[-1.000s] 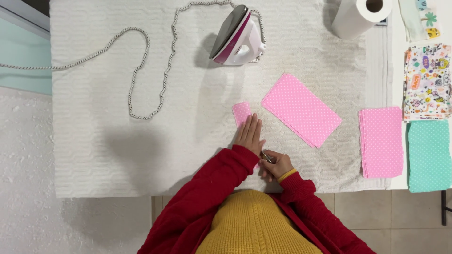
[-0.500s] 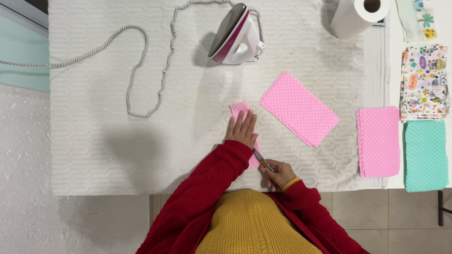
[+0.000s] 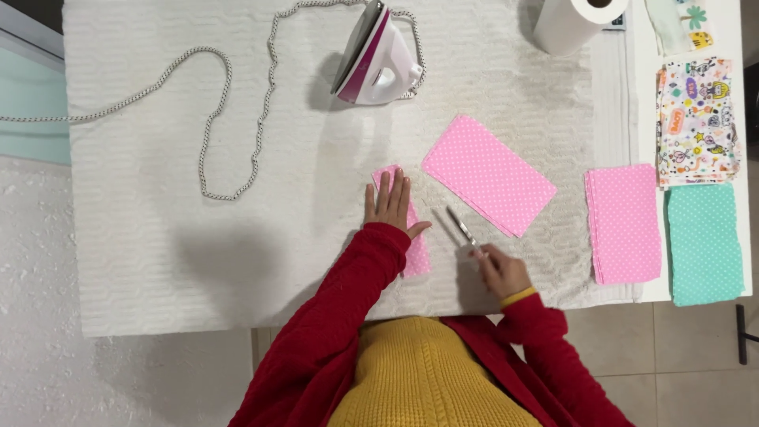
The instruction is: Cutting and organizing strips of pink polka-dot fabric with scissors at a workshop table.
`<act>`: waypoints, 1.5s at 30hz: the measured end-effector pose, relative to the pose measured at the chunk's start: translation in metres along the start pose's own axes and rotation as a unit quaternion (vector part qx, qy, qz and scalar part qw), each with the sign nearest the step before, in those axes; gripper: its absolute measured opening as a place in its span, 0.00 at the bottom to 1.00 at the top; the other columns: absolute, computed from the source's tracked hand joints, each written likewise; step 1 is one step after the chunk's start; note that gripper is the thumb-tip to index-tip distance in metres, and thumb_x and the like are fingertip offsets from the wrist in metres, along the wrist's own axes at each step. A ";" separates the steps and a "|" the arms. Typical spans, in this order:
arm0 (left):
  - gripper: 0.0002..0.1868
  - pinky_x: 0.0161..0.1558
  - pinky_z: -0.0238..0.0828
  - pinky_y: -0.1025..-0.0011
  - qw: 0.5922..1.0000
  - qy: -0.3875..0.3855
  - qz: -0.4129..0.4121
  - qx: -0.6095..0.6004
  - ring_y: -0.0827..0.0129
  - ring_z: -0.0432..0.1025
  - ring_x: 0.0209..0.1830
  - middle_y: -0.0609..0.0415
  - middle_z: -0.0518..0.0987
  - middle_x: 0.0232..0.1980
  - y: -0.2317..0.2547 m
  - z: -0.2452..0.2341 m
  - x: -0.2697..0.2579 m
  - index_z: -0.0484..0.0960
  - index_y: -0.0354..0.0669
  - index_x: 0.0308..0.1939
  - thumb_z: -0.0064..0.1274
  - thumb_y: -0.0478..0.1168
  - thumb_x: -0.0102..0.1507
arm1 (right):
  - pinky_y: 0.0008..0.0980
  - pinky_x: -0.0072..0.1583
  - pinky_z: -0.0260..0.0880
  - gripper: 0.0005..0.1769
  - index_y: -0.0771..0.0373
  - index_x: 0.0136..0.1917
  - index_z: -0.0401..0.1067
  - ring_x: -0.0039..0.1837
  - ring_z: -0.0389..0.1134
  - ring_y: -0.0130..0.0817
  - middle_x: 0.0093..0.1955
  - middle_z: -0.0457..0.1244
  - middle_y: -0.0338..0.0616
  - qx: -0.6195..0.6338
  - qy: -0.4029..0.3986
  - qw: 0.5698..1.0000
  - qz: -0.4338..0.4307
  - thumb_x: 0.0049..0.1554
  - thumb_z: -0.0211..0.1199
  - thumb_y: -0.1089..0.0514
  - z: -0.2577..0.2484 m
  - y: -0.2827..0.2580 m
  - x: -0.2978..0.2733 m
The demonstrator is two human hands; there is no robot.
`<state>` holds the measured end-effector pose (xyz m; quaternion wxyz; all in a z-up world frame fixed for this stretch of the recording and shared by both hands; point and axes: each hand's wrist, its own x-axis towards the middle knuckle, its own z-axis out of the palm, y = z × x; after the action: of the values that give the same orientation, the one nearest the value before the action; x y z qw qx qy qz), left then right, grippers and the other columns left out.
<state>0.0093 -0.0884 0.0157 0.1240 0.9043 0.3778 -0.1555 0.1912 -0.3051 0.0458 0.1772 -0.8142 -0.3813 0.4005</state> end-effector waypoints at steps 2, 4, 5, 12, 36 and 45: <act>0.60 0.76 0.17 0.43 1.000 -0.012 -0.003 0.008 0.55 0.19 0.83 0.49 0.25 0.84 -0.001 0.002 0.002 0.33 0.46 0.82 0.27 0.81 0.60 | 0.37 0.36 0.74 0.23 0.55 0.64 0.76 0.30 0.66 0.34 0.32 0.67 0.52 -0.005 0.007 0.999 0.037 0.69 0.45 0.45 -0.019 -0.021 0.002; 0.61 0.76 0.17 0.43 1.000 0.004 -0.001 0.009 0.55 0.19 0.83 0.48 0.25 0.84 -0.001 0.012 0.002 0.33 0.44 0.82 0.26 0.81 0.60 | 0.32 0.44 0.77 0.22 0.55 0.67 0.73 0.36 0.71 0.29 0.36 0.70 0.44 0.132 0.014 0.991 0.011 0.70 0.43 0.50 -0.023 -0.017 0.006; 0.61 0.76 0.17 0.43 1.000 0.004 -0.001 0.009 0.55 0.19 0.83 0.48 0.25 0.84 -0.001 0.015 0.003 0.33 0.44 0.82 0.26 0.81 0.60 | 0.32 0.44 0.77 0.22 0.55 0.67 0.73 0.36 0.71 0.29 0.36 0.70 0.44 0.132 0.014 0.991 0.011 0.70 0.43 0.50 -0.020 -0.016 0.003; 0.59 0.76 0.19 0.40 0.999 0.033 -0.023 0.037 0.54 0.20 0.83 0.49 0.27 0.84 0.003 0.016 -0.008 0.34 0.45 0.81 0.26 0.81 0.61 | 0.41 0.51 0.75 0.26 0.61 0.69 0.67 0.51 0.72 0.47 0.57 0.67 0.51 -0.087 0.113 0.981 -0.130 0.56 0.59 0.65 0.003 -0.022 -0.023; 0.79 0.72 0.17 0.33 0.990 -0.111 0.047 0.068 0.49 0.15 0.82 0.46 0.20 0.83 -0.006 -0.018 -0.049 0.24 0.42 0.80 0.34 0.92 0.45 | 0.38 0.50 0.73 0.14 0.59 0.53 0.72 0.46 0.70 0.38 0.48 0.67 0.43 -0.314 -0.007 0.948 -0.049 0.60 0.57 0.48 -0.006 -0.033 0.006; 0.79 0.73 0.17 0.33 0.990 -0.117 0.045 0.061 0.51 0.14 0.82 0.47 0.19 0.84 -0.007 -0.016 -0.048 0.23 0.43 0.80 0.36 0.91 0.45 | 0.35 0.50 0.75 0.31 0.59 0.76 0.60 0.45 0.73 0.36 0.51 0.71 0.49 0.436 -0.236 0.865 0.078 0.62 0.53 0.49 0.005 0.035 -0.068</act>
<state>-0.0251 -0.1089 0.0482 0.1185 0.9019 0.3097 -0.2769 0.1779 -0.3799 0.0572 0.3870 -0.5619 -0.1331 0.7189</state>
